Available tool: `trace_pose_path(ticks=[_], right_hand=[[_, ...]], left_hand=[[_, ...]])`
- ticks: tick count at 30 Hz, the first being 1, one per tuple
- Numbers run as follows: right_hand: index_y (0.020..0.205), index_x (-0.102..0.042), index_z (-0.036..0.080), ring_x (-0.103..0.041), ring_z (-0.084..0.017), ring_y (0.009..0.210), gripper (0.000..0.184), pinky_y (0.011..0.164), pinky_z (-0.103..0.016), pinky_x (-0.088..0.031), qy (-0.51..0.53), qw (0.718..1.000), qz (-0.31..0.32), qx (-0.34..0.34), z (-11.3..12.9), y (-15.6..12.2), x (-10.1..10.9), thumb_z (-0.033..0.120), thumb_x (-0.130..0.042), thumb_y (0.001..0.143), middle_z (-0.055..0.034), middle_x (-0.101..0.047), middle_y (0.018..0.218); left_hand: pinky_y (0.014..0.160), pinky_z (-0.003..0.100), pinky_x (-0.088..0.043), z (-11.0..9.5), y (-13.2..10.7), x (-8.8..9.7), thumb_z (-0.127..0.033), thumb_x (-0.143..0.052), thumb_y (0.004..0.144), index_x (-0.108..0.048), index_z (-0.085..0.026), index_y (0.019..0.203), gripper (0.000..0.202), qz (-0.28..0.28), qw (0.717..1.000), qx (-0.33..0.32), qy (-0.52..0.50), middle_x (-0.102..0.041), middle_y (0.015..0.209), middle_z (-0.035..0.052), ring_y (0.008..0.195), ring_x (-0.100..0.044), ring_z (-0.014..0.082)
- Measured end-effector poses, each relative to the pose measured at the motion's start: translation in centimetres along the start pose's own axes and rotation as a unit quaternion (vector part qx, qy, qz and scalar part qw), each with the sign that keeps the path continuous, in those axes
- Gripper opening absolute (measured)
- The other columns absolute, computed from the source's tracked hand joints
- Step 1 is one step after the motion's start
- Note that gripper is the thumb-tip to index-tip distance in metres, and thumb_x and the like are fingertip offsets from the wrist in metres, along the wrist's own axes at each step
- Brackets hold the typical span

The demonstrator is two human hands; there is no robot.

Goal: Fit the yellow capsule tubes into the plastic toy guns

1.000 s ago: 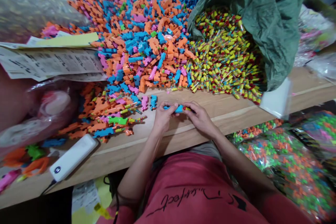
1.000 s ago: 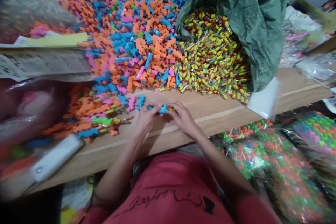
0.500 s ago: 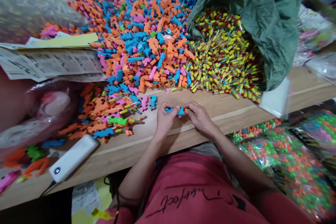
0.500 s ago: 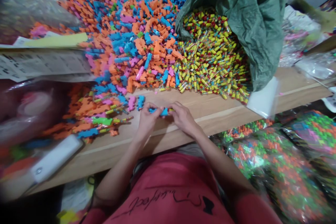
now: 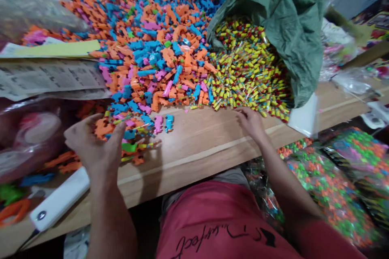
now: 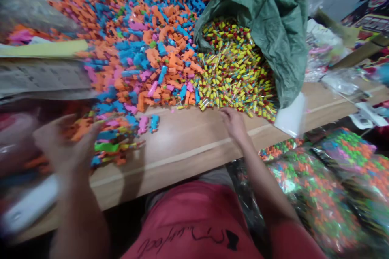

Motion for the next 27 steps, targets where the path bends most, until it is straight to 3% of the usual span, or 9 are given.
trace_pose_path(ticks=[2,4,7,10,14,17,19,23,27], right_hand=[[0.105,-0.076,0.024,-0.065,-0.031,0.091,0.024,0.091,-0.051,-0.052,-0.062,0.998,-0.017,0.014,-1.6,0.9,0.7,0.030,-0.054,0.095,-0.0120,-0.070,0.100],[0.102,-0.075,0.025,-0.063,-0.034,0.096,0.023,0.092,-0.052,-0.051,-0.095,0.995,-0.013,0.038,-2.0,1.4,0.2,0.027,-0.054,0.094,-0.0145,-0.067,0.104],[0.097,-0.074,0.024,-0.061,-0.036,0.098,0.022,0.089,-0.054,-0.051,-0.110,0.991,-0.004,0.070,-1.5,1.4,-1.0,0.028,-0.053,0.095,-0.0167,-0.064,0.104],[0.096,-0.074,0.023,-0.060,-0.035,0.097,0.024,0.089,-0.053,-0.050,-0.108,0.988,0.025,0.110,-0.2,0.9,-2.1,0.029,-0.050,0.097,-0.0154,-0.064,0.101],[0.101,-0.075,0.022,-0.061,-0.029,0.094,0.024,0.085,-0.044,-0.051,-0.090,0.980,0.097,0.149,1.3,-0.4,-3.3,0.030,-0.052,0.099,-0.0115,-0.067,0.100],[0.118,-0.073,0.022,-0.062,-0.028,0.098,0.028,0.087,-0.043,-0.052,-0.081,0.981,0.097,0.148,1.8,-0.8,-3.5,0.026,-0.053,0.098,-0.0108,-0.066,0.105],[0.120,-0.073,0.021,-0.061,-0.029,0.098,0.030,0.088,-0.043,-0.052,-0.097,0.984,0.072,0.134,1.5,-0.6,-3.3,0.023,-0.054,0.096,-0.0112,-0.063,0.104],[0.106,-0.076,0.022,-0.057,-0.028,0.096,0.022,0.084,-0.042,-0.051,-0.121,0.981,0.071,0.134,1.5,-0.4,-3.7,0.023,-0.057,0.095,-0.0108,-0.059,0.099],[0.103,-0.075,0.023,-0.055,-0.032,0.109,0.016,0.096,-0.048,-0.047,-0.109,0.978,0.060,0.170,4.0,-1.3,-4.2,0.027,-0.060,0.098,-0.0122,-0.063,0.112]], left_hand=[[0.106,0.054,-0.046,-0.2,0.3,-1.0,-0.046,-0.072,0.084,-0.070,-0.020,0.111,0.038,0.003,0.999,-0.039,0.027,-0.070,0.109,0.0091,0.114,-0.061,0.0332],[0.096,0.046,-0.051,-0.9,-0.5,-5.1,-0.037,-0.063,0.090,-0.072,-0.017,0.102,0.025,0.110,0.993,-0.048,0.018,-0.070,0.098,0.0093,0.099,-0.064,0.0288],[0.088,0.041,-0.051,-2.3,-3.1,-11.8,-0.034,-0.061,0.095,-0.072,-0.016,0.093,0.022,0.278,0.956,-0.056,0.077,-0.069,0.096,0.0118,0.096,-0.064,0.0280],[0.087,0.041,-0.050,-3.2,-4.9,-15.4,-0.038,-0.069,0.093,-0.072,-0.015,0.099,0.024,0.339,0.925,-0.069,0.158,-0.068,0.107,0.0161,0.103,-0.063,0.0317],[0.091,0.043,-0.050,-3.4,-5.5,-16.4,-0.026,-0.066,0.092,-0.070,-0.014,0.113,0.025,0.335,0.914,-0.098,0.207,-0.068,0.115,0.0178,0.111,-0.061,0.0347],[0.094,0.044,-0.050,-3.3,-5.5,-16.5,-0.018,-0.059,0.091,-0.070,-0.015,0.117,0.028,0.326,0.921,-0.116,0.180,-0.069,0.113,0.0173,0.110,-0.062,0.0346],[0.096,0.045,-0.049,-3.5,-5.7,-16.7,-0.018,-0.056,0.091,-0.070,-0.016,0.119,0.031,0.318,0.933,-0.119,0.121,-0.070,0.114,0.0162,0.110,-0.062,0.0336],[0.098,0.042,-0.050,-4.6,-7.0,-16.9,-0.018,-0.051,0.093,-0.069,-0.019,0.118,0.031,0.305,0.946,-0.090,-0.064,-0.070,0.111,0.0107,0.108,-0.061,0.0287],[0.095,0.038,-0.049,-6.6,-9.9,-17.9,-0.024,-0.049,0.100,-0.069,-0.023,0.112,0.023,0.341,0.912,-0.033,-0.226,-0.069,0.108,0.0072,0.105,-0.063,0.0247]])
Point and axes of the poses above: each hand's wrist, its own y-axis towards the middle knuckle, its own x-axis out of the back of the hand, z = x × y, the point moved 8 cm from there along y, towards the middle knuckle
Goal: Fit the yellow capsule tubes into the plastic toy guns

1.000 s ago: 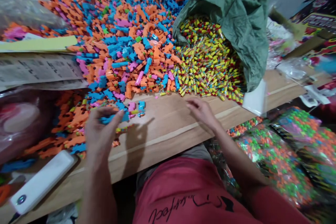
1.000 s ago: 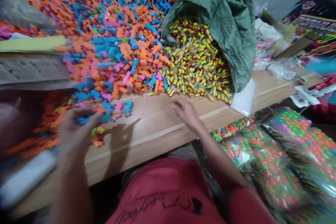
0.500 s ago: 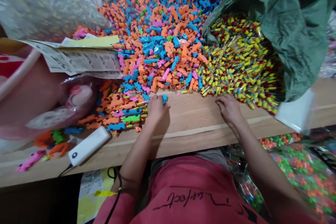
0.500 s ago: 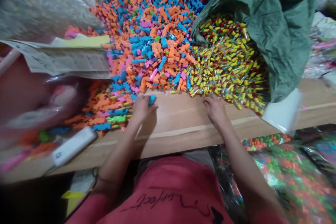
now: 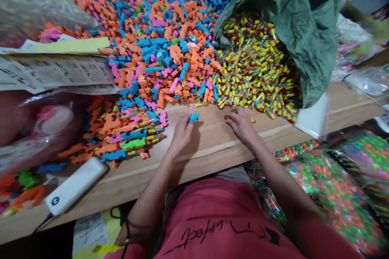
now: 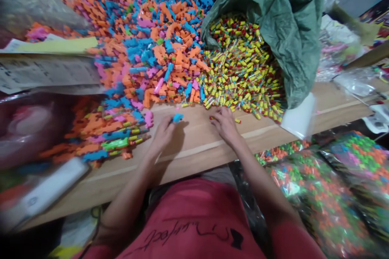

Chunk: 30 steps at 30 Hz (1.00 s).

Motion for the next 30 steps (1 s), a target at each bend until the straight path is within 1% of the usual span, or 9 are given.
trace_pose_path(ticks=[2,4,6,9,15,19,24,27,30], right_hand=[[0.108,-0.072,0.023,-0.057,-0.031,0.110,0.017,0.100,-0.049,-0.045,0.037,0.999,0.006,0.007,2.0,-0.2,-0.2,0.027,-0.058,0.100,-0.0111,-0.067,0.112],[0.115,-0.070,0.022,-0.061,-0.028,0.104,0.021,0.098,-0.045,-0.047,0.107,0.994,0.026,0.004,3.8,-0.4,-0.7,0.027,-0.053,0.103,-0.0100,-0.069,0.109],[0.120,-0.068,0.021,-0.064,-0.026,0.103,0.025,0.094,-0.041,-0.050,0.177,0.983,0.046,-0.005,5.3,-0.6,-1.2,0.027,-0.050,0.105,-0.0100,-0.069,0.111],[0.123,-0.070,0.020,-0.064,-0.025,0.105,0.029,0.095,-0.039,-0.051,0.247,0.966,0.069,-0.018,6.5,-0.8,-1.9,0.030,-0.049,0.106,-0.0105,-0.069,0.113],[0.123,-0.074,0.021,-0.065,-0.023,0.100,0.033,0.095,-0.039,-0.052,0.343,0.933,0.085,-0.070,6.7,-1.2,-2.2,0.040,-0.053,0.105,-0.0081,-0.069,0.107],[0.122,-0.075,0.023,-0.066,-0.023,0.103,0.035,0.097,-0.039,-0.052,0.353,0.929,0.083,-0.081,6.7,-1.3,-2.2,0.044,-0.055,0.103,-0.0076,-0.072,0.110],[0.119,-0.076,0.024,-0.067,-0.025,0.109,0.029,0.099,-0.039,-0.051,0.353,0.928,0.090,-0.076,6.9,-1.4,-2.2,0.038,-0.060,0.100,-0.0072,-0.074,0.113],[0.112,-0.078,0.023,-0.068,-0.024,0.102,0.025,0.093,-0.037,-0.052,0.358,0.922,0.117,-0.086,6.9,-1.6,-2.5,0.034,-0.061,0.098,-0.0056,-0.074,0.107],[0.107,-0.078,0.022,-0.067,-0.022,0.096,0.023,0.088,-0.035,-0.052,0.352,0.923,0.123,-0.093,6.6,-1.8,-2.8,0.030,-0.060,0.096,-0.0043,-0.075,0.102]], left_hand=[[0.094,0.037,-0.049,-0.6,-0.7,-1.7,-0.027,-0.052,0.102,-0.068,-0.025,0.109,0.019,0.022,0.998,0.007,-0.055,-0.068,0.108,0.0063,0.105,-0.064,0.0235],[0.093,0.037,-0.048,-1.2,-1.2,-2.8,-0.030,-0.057,0.101,-0.068,-0.025,0.108,0.014,0.031,0.996,0.005,-0.079,-0.067,0.106,0.0057,0.103,-0.063,0.0227],[0.091,0.036,-0.048,-1.9,-1.5,-3.2,-0.034,-0.062,0.099,-0.068,-0.025,0.109,0.015,0.029,0.996,-0.013,-0.086,-0.066,0.105,0.0056,0.101,-0.062,0.0225],[0.090,0.035,-0.049,-2.9,-1.7,-3.0,-0.035,-0.064,0.098,-0.070,-0.022,0.111,0.019,0.022,0.996,-0.045,-0.079,-0.065,0.105,0.0064,0.101,-0.061,0.0224],[0.092,0.036,-0.050,-4.2,-2.1,-2.4,-0.027,-0.061,0.099,-0.071,-0.021,0.114,0.019,0.024,0.996,-0.082,-0.010,-0.064,0.105,0.0064,0.102,-0.060,0.0222],[0.092,0.038,-0.048,-4.6,-2.1,-2.3,-0.021,-0.055,0.100,-0.072,-0.023,0.119,0.026,0.024,0.990,-0.114,0.076,-0.063,0.107,0.0078,0.104,-0.057,0.0242],[0.090,0.040,-0.045,-5.2,-2.1,-2.1,-0.015,-0.043,0.101,-0.072,-0.023,0.123,0.038,0.047,0.968,-0.195,0.150,-0.062,0.108,0.0104,0.101,-0.052,0.0253],[0.088,0.039,-0.044,-5.6,-2.5,-2.1,-0.011,-0.039,0.100,-0.072,-0.022,0.125,0.042,0.071,0.953,-0.240,0.171,-0.062,0.107,0.0112,0.099,-0.050,0.0252],[0.086,0.038,-0.045,-6.0,-3.0,-2.4,-0.013,-0.039,0.103,-0.071,-0.021,0.127,0.042,0.079,0.943,-0.270,0.178,-0.062,0.103,0.0112,0.097,-0.049,0.0251]])
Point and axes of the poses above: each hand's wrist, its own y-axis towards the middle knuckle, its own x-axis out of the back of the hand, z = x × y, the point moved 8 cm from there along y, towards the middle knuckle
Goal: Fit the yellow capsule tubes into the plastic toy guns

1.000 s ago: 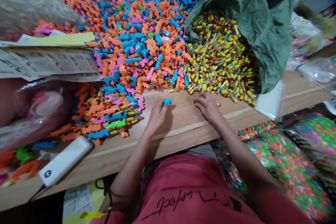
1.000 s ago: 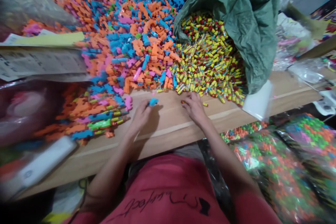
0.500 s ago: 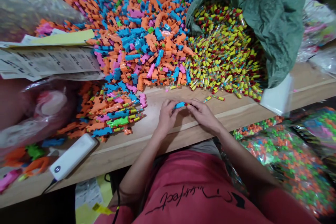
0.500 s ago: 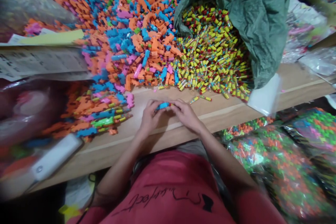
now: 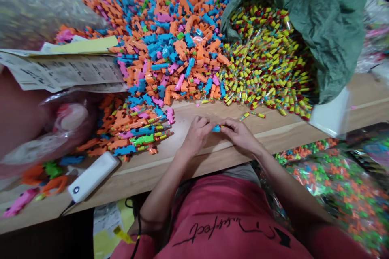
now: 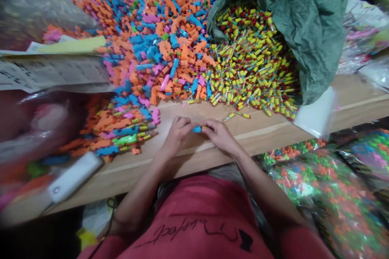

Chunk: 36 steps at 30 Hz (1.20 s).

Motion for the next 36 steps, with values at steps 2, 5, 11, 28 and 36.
trace_pose_path(ticks=[2,5,11,28,36], right_hand=[[0.105,-0.078,0.022,-0.067,-0.022,0.093,0.022,0.087,-0.035,-0.052,-0.026,1.000,-0.013,0.007,-0.1,0.0,-0.1,0.027,-0.060,0.094,-0.0045,-0.075,0.099],[0.101,-0.079,0.022,-0.067,-0.023,0.092,0.021,0.086,-0.036,-0.053,-0.049,0.998,-0.026,0.022,0.2,-0.1,-0.8,0.027,-0.059,0.094,-0.0058,-0.076,0.100],[0.131,-0.068,0.022,-0.064,-0.019,0.075,0.040,0.067,-0.031,-0.054,-0.014,0.999,-0.019,-0.029,-0.7,-0.2,0.8,0.043,-0.060,0.098,-0.0053,-0.073,0.100],[0.098,-0.066,0.022,-0.061,-0.029,0.072,0.037,0.064,-0.039,-0.044,-0.350,0.927,-0.111,-0.076,-6.8,-1.4,7.6,0.057,-0.061,0.091,-0.0084,-0.067,0.080],[0.118,-0.071,0.023,-0.066,-0.026,0.100,0.030,0.087,-0.040,-0.054,-0.129,0.987,-0.086,0.037,-1.2,0.4,1.6,0.041,-0.054,0.100,-0.0105,-0.070,0.111]], left_hand=[[0.084,0.037,-0.045,-0.4,-0.1,-0.2,-0.014,-0.039,0.103,-0.071,-0.021,0.127,0.040,-0.003,1.000,-0.005,0.008,-0.062,0.101,0.0108,0.094,-0.049,0.0244],[0.085,0.037,-0.046,-0.5,-0.3,-0.3,-0.013,-0.040,0.103,-0.071,-0.022,0.126,0.039,0.005,1.000,0.008,0.022,-0.063,0.101,0.0102,0.093,-0.050,0.0238],[0.097,0.045,-0.047,3.3,-2.6,8.0,-0.016,-0.051,0.097,-0.070,-0.025,0.120,0.031,-0.025,0.988,0.118,0.100,-0.062,0.115,0.0105,0.110,-0.055,0.0280],[0.098,0.047,-0.042,12.3,-2.1,5.1,-0.027,-0.067,0.096,-0.067,-0.012,0.112,0.022,0.013,0.902,0.383,0.197,-0.066,0.118,0.0203,0.115,-0.056,0.0348],[0.091,0.034,-0.048,5.7,-1.0,2.0,-0.028,-0.050,0.105,-0.069,-0.019,0.120,0.026,-0.059,0.964,0.213,-0.145,-0.066,0.104,0.0077,0.099,-0.062,0.0211]])
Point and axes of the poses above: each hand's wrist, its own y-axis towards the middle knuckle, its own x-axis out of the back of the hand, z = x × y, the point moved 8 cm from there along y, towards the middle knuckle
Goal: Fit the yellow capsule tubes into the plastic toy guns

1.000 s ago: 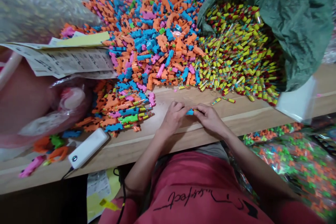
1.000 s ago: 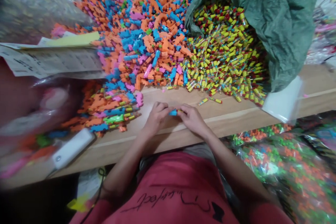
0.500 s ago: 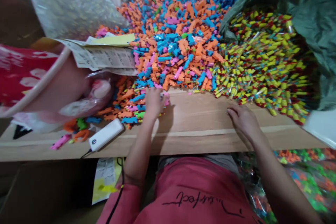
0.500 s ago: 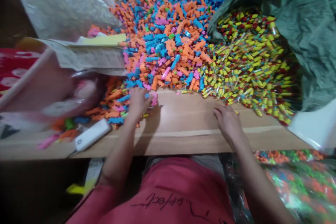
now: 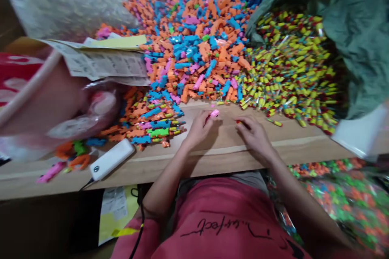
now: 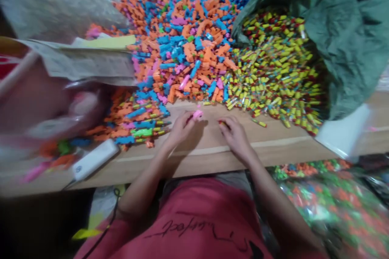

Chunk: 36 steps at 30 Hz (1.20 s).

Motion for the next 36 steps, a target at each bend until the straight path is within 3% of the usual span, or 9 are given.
trace_pose_path(ticks=[4,7,11,21,26,31,36], right_hand=[[0.122,-0.071,0.024,-0.066,-0.025,0.110,0.028,0.098,-0.041,-0.052,0.051,0.998,-0.019,0.010,2.3,0.8,-0.8,0.035,-0.055,0.101,-0.0095,-0.070,0.118],[0.121,-0.071,0.024,-0.067,-0.025,0.112,0.027,0.100,-0.040,-0.052,0.081,0.997,-0.014,0.002,2.7,0.7,-0.8,0.033,-0.059,0.100,-0.0084,-0.071,0.119],[0.122,-0.073,0.023,-0.066,-0.024,0.111,0.027,0.098,-0.037,-0.051,0.084,0.996,0.001,0.014,3.1,0.4,-0.4,0.031,-0.059,0.101,-0.0082,-0.072,0.118],[0.121,-0.076,0.020,-0.067,-0.021,0.095,0.029,0.087,-0.033,-0.052,0.106,0.993,0.051,0.006,4.1,0.2,-0.5,0.030,-0.061,0.099,-0.0070,-0.072,0.103],[0.121,-0.075,0.018,-0.066,-0.017,0.078,0.032,0.071,-0.029,-0.052,0.171,0.980,0.072,-0.071,2.9,-0.1,-1.3,0.035,-0.062,0.096,-0.0059,-0.073,0.100],[0.117,-0.075,0.016,-0.060,-0.014,0.068,0.037,0.057,-0.023,-0.045,0.226,0.951,0.144,-0.154,2.1,-0.4,-2.1,0.039,-0.066,0.089,-0.0021,-0.070,0.084],[0.107,-0.076,0.015,-0.052,-0.012,0.062,0.031,0.054,-0.023,-0.039,0.192,0.954,0.163,-0.162,1.9,-0.3,-2.3,0.035,-0.062,0.088,0.0010,-0.062,0.072]], left_hand=[[0.093,0.033,-0.049,-2.4,-0.8,-2.1,-0.037,-0.045,0.108,-0.068,-0.020,0.119,0.030,0.046,0.993,-0.025,-0.106,-0.069,0.105,0.0068,0.102,-0.063,0.0207],[0.096,0.033,-0.050,-2.9,-1.0,-2.5,-0.038,-0.047,0.108,-0.066,-0.021,0.123,0.030,0.051,0.990,-0.019,-0.128,-0.069,0.114,0.0081,0.108,-0.064,0.0209],[0.096,0.034,-0.050,-3.4,-1.1,-1.9,-0.037,-0.054,0.105,-0.067,-0.020,0.124,0.029,0.039,0.992,-0.051,-0.105,-0.069,0.114,0.0089,0.108,-0.064,0.0218],[0.089,0.036,-0.051,-3.3,-1.2,-1.1,-0.031,-0.049,0.106,-0.070,-0.019,0.116,0.026,0.019,0.994,-0.102,-0.032,-0.071,0.107,0.0094,0.102,-0.063,0.0225],[0.092,0.037,-0.050,-3.5,-1.5,-1.4,-0.018,-0.047,0.103,-0.068,-0.019,0.124,0.030,0.032,0.987,-0.153,0.031,-0.070,0.113,0.0099,0.106,-0.060,0.0234],[0.091,0.037,-0.049,-4.5,-1.9,-1.1,-0.005,-0.045,0.096,-0.066,-0.018,0.129,0.041,0.067,0.970,-0.217,0.083,-0.069,0.116,0.0107,0.108,-0.058,0.0241],[0.091,0.038,-0.048,-5.6,-2.5,-1.3,-0.006,-0.045,0.097,-0.063,-0.017,0.132,0.041,0.084,0.956,-0.267,0.090,-0.069,0.112,0.0107,0.103,-0.056,0.0237]])
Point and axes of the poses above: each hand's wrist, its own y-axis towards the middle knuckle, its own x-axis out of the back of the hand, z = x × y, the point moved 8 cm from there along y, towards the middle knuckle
